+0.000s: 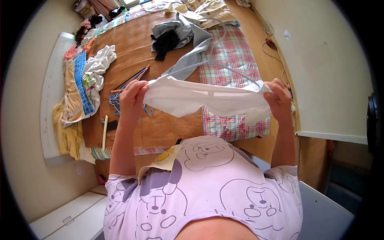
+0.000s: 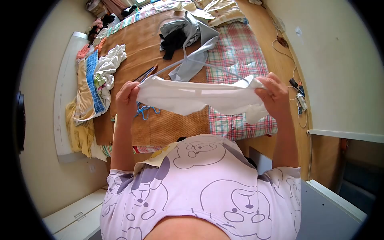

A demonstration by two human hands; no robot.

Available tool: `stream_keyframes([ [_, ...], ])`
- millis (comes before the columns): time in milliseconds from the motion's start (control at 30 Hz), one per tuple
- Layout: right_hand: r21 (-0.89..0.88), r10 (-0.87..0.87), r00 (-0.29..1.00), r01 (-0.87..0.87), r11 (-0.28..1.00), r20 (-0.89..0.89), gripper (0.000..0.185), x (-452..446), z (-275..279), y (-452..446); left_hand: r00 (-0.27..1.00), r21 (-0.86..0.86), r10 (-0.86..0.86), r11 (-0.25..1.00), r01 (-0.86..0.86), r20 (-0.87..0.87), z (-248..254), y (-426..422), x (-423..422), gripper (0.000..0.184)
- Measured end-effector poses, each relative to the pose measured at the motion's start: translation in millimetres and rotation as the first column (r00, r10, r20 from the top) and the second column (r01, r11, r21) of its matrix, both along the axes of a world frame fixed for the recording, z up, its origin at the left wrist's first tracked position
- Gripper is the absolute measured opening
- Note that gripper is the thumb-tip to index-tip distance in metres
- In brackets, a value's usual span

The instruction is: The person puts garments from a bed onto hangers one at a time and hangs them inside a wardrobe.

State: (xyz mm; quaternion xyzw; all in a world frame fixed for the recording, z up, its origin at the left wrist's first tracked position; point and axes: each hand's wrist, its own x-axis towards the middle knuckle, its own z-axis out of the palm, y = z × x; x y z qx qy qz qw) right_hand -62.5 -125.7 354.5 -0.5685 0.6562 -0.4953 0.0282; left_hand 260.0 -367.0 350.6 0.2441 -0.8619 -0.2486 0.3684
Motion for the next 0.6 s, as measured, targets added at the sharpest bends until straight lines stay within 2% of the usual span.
stream_keyframes([
  [67,0.02,0.079,0.997,-0.079,0.997,-0.004,0.013,0,-5,3,1.0,0.008,-0.01,1.0,0.01,-0.01,2,5,-3,0.007],
  [233,-0.039,0.09,0.994,-0.088,0.995,0.068,0.01,4,-21,14,0.999,-0.008,-0.041,0.999,0.041,-0.016,2,13,-8,0.006],
  [333,-0.122,0.073,0.997,-0.067,0.99,0.039,0.01,3,-23,20,0.993,-0.022,-0.096,0.995,0.095,-0.064,-9,12,-9,0.006],
  [400,-0.294,-0.018,1.0,0.019,0.956,0.006,0.011,4,-20,22,0.991,0.08,-0.089,0.992,0.098,-0.104,-13,14,-9,0.006],
  [433,-0.293,-0.023,1.0,0.024,0.956,0.006,0.011,6,-16,23,0.99,0.082,-0.094,0.991,0.103,-0.105,-13,14,-10,0.006],
  [500,0.0,-0.066,0.997,0.066,0.998,-0.048,0.011,11,-1,26,0.996,0.078,-0.072,0.994,0.076,-0.057,-11,15,-8,0.006],
  [533,0.002,-0.085,0.995,0.085,0.996,-0.047,0.011,12,2,30,0.994,0.08,-0.091,0.992,0.095,-0.056,-7,16,-9,0.006],
  [600,0.062,0.008,0.996,-0.002,0.998,-0.094,0.013,16,8,39,0.977,0.025,-0.185,0.982,0.188,-0.103,2,16,-10,0.006],
])
